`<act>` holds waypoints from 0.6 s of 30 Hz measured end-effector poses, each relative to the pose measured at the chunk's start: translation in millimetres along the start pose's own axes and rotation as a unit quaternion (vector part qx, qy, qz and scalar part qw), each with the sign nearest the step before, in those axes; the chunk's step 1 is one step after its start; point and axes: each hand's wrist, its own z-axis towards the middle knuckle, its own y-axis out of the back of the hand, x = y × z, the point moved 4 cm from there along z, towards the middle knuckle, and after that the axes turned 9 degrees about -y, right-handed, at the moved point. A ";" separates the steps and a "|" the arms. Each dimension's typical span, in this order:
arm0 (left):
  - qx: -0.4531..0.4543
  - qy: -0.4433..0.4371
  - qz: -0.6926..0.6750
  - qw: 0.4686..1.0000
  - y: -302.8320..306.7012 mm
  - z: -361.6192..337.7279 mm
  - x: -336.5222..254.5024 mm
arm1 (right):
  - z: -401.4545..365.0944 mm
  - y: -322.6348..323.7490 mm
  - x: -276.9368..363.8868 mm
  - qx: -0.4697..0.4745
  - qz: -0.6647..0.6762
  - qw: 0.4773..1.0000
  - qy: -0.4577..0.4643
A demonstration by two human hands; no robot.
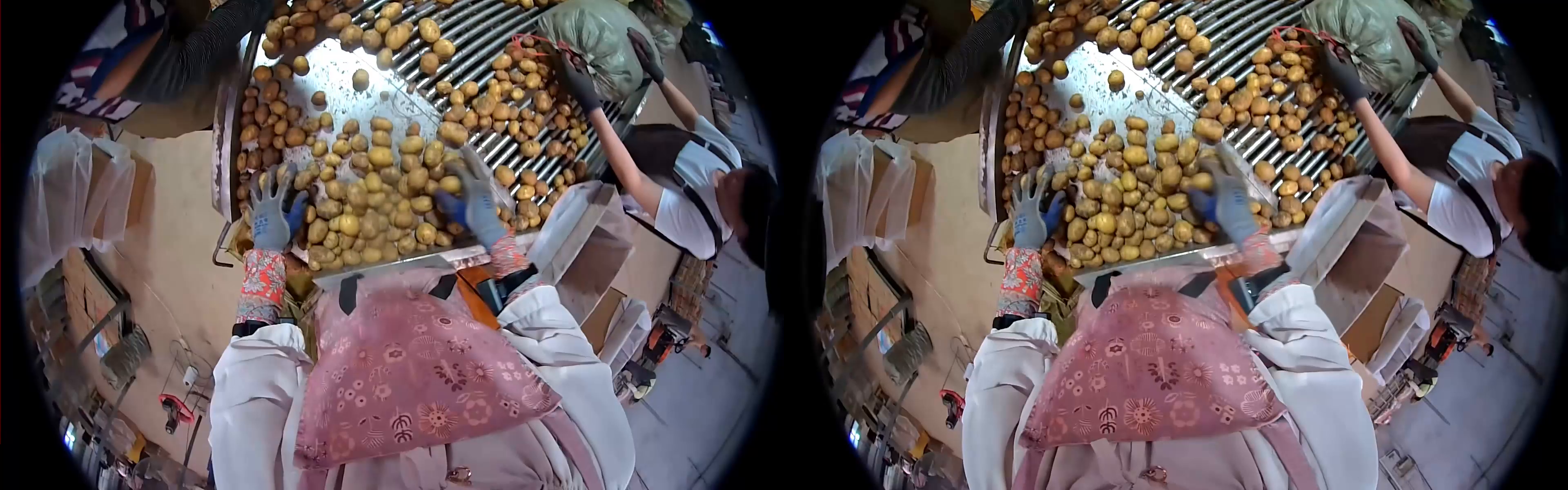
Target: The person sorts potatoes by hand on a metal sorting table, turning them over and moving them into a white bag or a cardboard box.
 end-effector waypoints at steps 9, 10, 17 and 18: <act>0.052 -0.249 -0.018 0.967 -30.8 -60.5 -98.5 | -88.4 3.1 34.4 0.084 -0.027 0.995 -0.048; 0.060 -0.297 0.003 0.953 -36.0 -69.1 -98.8 | -79.7 0.4 43.8 0.152 0.029 0.986 -0.056; 0.054 -0.090 -0.029 0.994 -15.0 -73.4 -38.8 | 65.8 -52.8 115.6 0.255 -0.110 0.960 -0.045; 0.025 -0.067 -0.063 0.995 -4.0 -64.4 -41.9 | 73.0 -68.7 121.1 0.257 -0.102 0.960 -0.047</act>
